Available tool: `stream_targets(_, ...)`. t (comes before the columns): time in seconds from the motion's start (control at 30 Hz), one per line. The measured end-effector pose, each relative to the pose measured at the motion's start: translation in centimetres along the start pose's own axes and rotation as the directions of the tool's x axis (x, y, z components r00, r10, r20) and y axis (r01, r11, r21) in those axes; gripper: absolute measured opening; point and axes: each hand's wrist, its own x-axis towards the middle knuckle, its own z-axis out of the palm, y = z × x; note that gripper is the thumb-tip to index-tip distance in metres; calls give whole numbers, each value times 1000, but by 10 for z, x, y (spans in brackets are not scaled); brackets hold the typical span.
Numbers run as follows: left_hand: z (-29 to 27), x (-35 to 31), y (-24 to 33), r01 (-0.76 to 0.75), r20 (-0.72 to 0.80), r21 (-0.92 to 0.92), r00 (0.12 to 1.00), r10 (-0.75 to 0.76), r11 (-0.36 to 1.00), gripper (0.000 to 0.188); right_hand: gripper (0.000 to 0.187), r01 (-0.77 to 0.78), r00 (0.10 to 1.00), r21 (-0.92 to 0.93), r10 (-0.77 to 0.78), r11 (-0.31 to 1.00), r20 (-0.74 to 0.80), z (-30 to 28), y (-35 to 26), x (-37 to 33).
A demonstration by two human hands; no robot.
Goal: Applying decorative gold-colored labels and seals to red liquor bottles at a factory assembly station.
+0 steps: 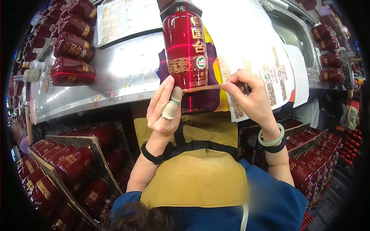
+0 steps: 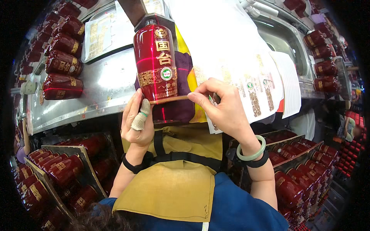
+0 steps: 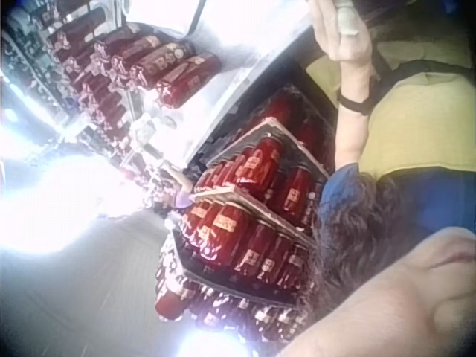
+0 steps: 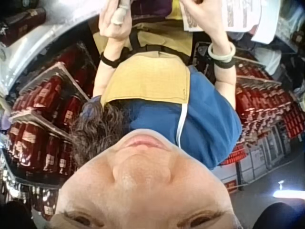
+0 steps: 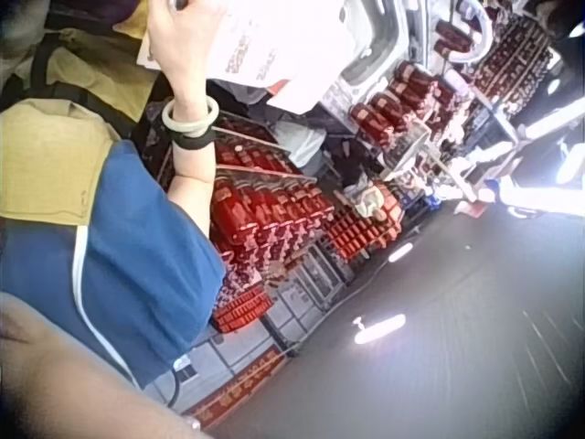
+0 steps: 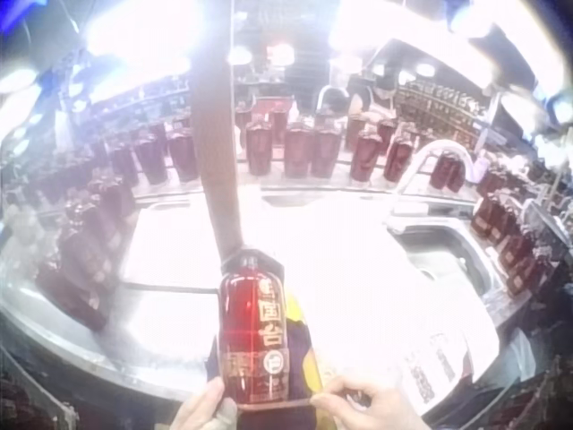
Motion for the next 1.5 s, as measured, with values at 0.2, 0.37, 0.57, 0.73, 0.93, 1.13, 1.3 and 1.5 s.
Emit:
stream_targets(0.2, 1, 4, 2, -22, -16, 5, 1000, 22, 1000, 21, 15, -7, 1000, -8, 7, 1000, 6, 0, 1, -2)
stream_targets(0.37, 4, 11, 10, -34, 50, 3, 998, 34, 999, 21, 15, -20, 1000, 23, 20, 1000, -9, 2, 3, -1)
stream_targets(0.57, 3, 10, -1, -14, -5, -70, 1000, 14, 997, 28, 18, -19, 1000, 13, 19, 1000, 3, 7, 2, 1)
stream_targets(0.73, 0, 5, 2, 72, -4, -50, 997, -72, 996, 21, 20, -2, 1000, 13, 2, 1000, 2, 9, 4, 2)
stream_targets(0.93, 5, 0, 2, 67, -24, -87, 997, -69, 994, 30, 18, 18, 1000, -6, -18, 1000, -2, 4, -3, -3)
stream_targets(1.13, 7, -8, 1, 204, -25, -171, 977, -211, 964, 40, 16, 97, 995, -24, -98, 995, -21, 0, -8, -6)
stream_targets(1.3, 4, 0, 1, 21, -21, -33, 1000, -22, 999, 41, 18, 72, 997, -40, -72, 997, -20, 5, 0, -1)
stream_targets(1.5, 3, 10, 11, -83, 19, 82, 996, 81, 993, 49, 21, 25, 999, -26, -25, 999, -23, 8, 7, 2)
